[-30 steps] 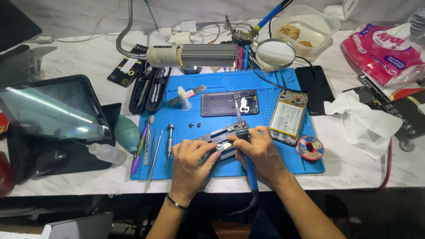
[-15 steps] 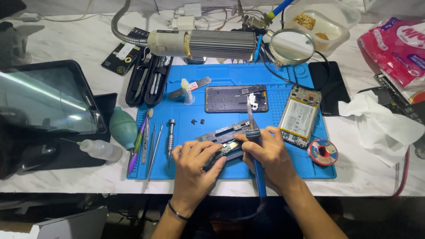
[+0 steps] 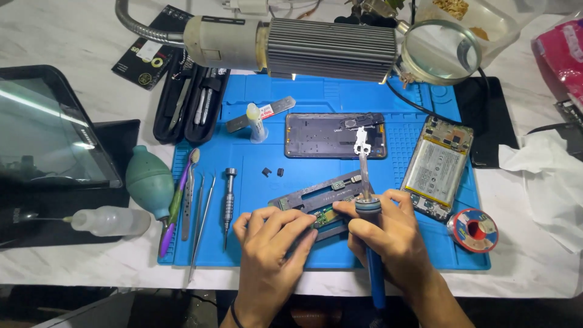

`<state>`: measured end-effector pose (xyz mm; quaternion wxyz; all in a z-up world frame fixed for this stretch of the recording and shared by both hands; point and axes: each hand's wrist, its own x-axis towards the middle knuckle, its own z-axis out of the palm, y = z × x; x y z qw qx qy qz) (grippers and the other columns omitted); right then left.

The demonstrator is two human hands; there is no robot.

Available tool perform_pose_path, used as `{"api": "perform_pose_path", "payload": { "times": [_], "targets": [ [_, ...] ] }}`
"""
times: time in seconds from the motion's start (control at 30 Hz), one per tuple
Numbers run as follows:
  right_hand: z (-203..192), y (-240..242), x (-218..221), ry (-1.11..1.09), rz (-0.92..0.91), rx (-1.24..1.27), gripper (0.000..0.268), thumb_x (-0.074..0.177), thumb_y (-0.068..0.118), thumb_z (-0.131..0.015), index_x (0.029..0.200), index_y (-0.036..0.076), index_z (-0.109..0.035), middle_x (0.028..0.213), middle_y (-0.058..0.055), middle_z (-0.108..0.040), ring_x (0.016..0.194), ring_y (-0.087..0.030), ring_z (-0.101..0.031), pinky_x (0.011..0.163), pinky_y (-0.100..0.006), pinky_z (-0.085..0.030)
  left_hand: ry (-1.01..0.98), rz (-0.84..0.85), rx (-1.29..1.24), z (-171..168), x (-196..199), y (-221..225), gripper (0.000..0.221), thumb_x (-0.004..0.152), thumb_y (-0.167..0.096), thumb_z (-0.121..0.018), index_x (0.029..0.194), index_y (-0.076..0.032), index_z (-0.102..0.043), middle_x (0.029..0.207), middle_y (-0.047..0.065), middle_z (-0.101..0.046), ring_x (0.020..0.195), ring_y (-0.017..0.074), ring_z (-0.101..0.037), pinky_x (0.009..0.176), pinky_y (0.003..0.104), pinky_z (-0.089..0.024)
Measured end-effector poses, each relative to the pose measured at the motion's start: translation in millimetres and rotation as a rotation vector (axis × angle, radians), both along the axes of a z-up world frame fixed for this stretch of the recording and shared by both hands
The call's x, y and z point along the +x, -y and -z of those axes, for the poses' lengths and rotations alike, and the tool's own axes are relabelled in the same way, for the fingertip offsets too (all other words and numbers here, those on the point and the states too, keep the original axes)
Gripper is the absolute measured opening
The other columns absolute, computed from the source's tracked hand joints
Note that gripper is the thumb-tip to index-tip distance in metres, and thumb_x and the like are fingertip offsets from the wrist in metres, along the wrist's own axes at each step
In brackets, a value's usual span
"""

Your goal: Soldering electronic components onto a mobile phone motherboard using a soldering iron and magnifying glass.

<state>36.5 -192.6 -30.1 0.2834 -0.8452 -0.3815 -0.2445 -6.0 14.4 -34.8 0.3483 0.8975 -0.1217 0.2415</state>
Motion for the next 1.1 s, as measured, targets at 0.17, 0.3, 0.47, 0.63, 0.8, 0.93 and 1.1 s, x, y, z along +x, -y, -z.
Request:
{"api": "perform_pose_path", "payload": {
  "times": [0.17,0.3,0.47,0.63,0.8,0.93,1.1],
  "targets": [
    [-6.2,-1.9,-1.0,-0.073,-0.006,0.01,0.013,0.089,-0.001,-0.065,0.086,0.01,-0.058,0.116,-0.009,-0.076,0.092,-0.027,-0.072,0.087,-0.046,-0.039,0.043,0.036,0.143,-9.0,-4.3,-6.3,0.013,0.092,-0.023,-0.076,0.104,-0.018,-0.075,0.113,0.004,-0.073,0.101,0.0282,-0.063,0.09,0.052,-0.033],
    [-3.1,1.5,-0.1,-0.059,-0.02,0.028,0.015,0.094,0.006,-0.059,0.082,0.013,-0.057,0.112,-0.01,-0.077,0.086,-0.025,-0.072,0.088,-0.044,-0.039,0.055,0.036,0.244,-1.1,-7.4,-7.5,0.016,0.094,-0.03,-0.073,0.107,-0.023,-0.076,0.113,0.002,-0.073,0.098,0.0274,-0.064,0.094,0.059,-0.035],
    [-3.9,-2.5,0.6,-0.082,0.002,-0.007,0.014,0.095,0.012,-0.057,0.081,0.014,-0.055,0.109,-0.006,-0.078,0.085,-0.021,-0.074,0.087,-0.043,-0.037,0.13,-0.05,0.26,13.7,-7.3,-2.3,0.01,0.092,-0.03,-0.079,0.102,-0.03,-0.078,0.107,-0.005,-0.075,0.095,0.0206,-0.066,0.095,0.055,-0.034],
    [-5.9,-4.0,1.5,-0.077,0.009,-0.027,0.015,0.096,0.015,-0.055,0.08,0.014,-0.055,0.108,-0.006,-0.079,0.086,-0.022,-0.074,0.087,-0.043,-0.038,0.093,-0.087,0.316,20.3,-8.3,-0.4,0.018,0.09,-0.034,-0.082,0.106,-0.036,-0.073,0.108,-0.008,-0.073,0.094,0.0195,-0.065,0.092,0.054,-0.035],
    [-6.1,-2.8,1.4,-0.096,0.013,-0.035,0.013,0.094,0.012,-0.056,0.081,0.015,-0.055,0.108,-0.006,-0.079,0.086,-0.02,-0.074,0.087,-0.043,-0.038,0.034,-0.1,0.331,24.1,-11.9,0.4,0.02,0.089,-0.036,-0.083,0.107,-0.039,-0.074,0.112,-0.008,-0.071,0.098,0.0202,-0.064,0.092,0.057,-0.036],
    [-2.9,-0.9,2.4,-0.083,0.011,-0.035,0.014,0.095,0.014,-0.055,0.081,0.015,-0.055,0.108,-0.006,-0.079,0.085,-0.02,-0.074,0.087,-0.043,-0.038,0.029,-0.085,0.313,23.4,-12.0,-1.3,0.019,0.089,-0.036,-0.082,0.106,-0.039,-0.075,0.111,-0.009,-0.072,0.098,0.0199,-0.065,0.092,0.057,-0.035],
    [1.5,1.1,4.6,-0.063,-0.016,-0.03,0.015,0.098,0.017,-0.052,0.083,0.016,-0.055,0.109,-0.007,-0.079,0.088,-0.021,-0.075,0.089,-0.042,-0.037,0.024,-0.042,0.253,14.3,-8.9,-8.5,0.02,0.087,-0.033,-0.078,0.108,-0.033,-0.074,0.11,-0.008,-0.073,0.097,0.0198,-0.067,0.096,0.054,-0.032]
  ]
}}
